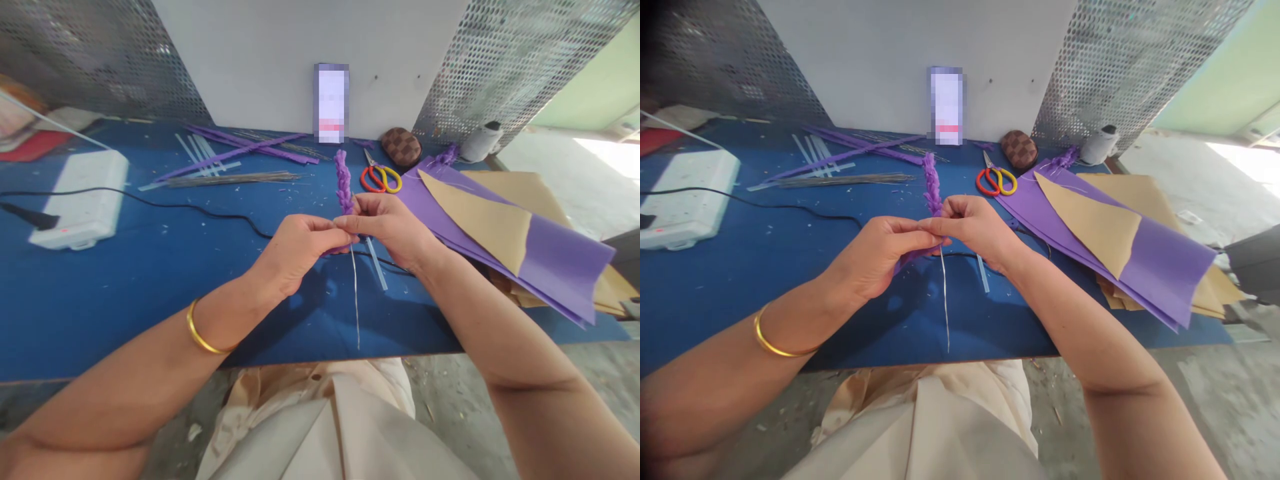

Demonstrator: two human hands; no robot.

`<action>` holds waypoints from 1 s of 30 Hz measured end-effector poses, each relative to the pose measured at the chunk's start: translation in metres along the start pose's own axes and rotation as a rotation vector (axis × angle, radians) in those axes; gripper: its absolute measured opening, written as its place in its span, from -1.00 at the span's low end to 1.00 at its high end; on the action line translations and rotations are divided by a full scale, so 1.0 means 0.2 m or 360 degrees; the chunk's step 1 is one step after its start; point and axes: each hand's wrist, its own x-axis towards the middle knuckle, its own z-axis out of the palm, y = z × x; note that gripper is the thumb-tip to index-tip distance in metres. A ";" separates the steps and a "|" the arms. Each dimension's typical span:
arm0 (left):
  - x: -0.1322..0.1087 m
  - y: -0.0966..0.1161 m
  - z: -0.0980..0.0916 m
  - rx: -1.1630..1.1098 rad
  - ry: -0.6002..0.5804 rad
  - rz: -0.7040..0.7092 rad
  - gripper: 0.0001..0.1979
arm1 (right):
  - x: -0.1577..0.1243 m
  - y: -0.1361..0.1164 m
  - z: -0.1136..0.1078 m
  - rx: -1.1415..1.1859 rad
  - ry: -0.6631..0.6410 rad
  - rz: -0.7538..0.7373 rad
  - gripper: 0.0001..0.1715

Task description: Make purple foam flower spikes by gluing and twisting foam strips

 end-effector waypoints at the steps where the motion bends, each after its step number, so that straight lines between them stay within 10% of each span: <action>1: 0.00 0.00 0.00 -0.0035 -0.0001 -0.0007 -0.89 | 0.00 0.00 0.00 -0.0009 -0.0010 -0.0002 -0.60; 30: 0.00 0.02 -0.01 -0.0487 -0.0240 -0.0120 -0.96 | 0.07 0.08 -0.12 0.0681 -0.0664 0.0027 -0.64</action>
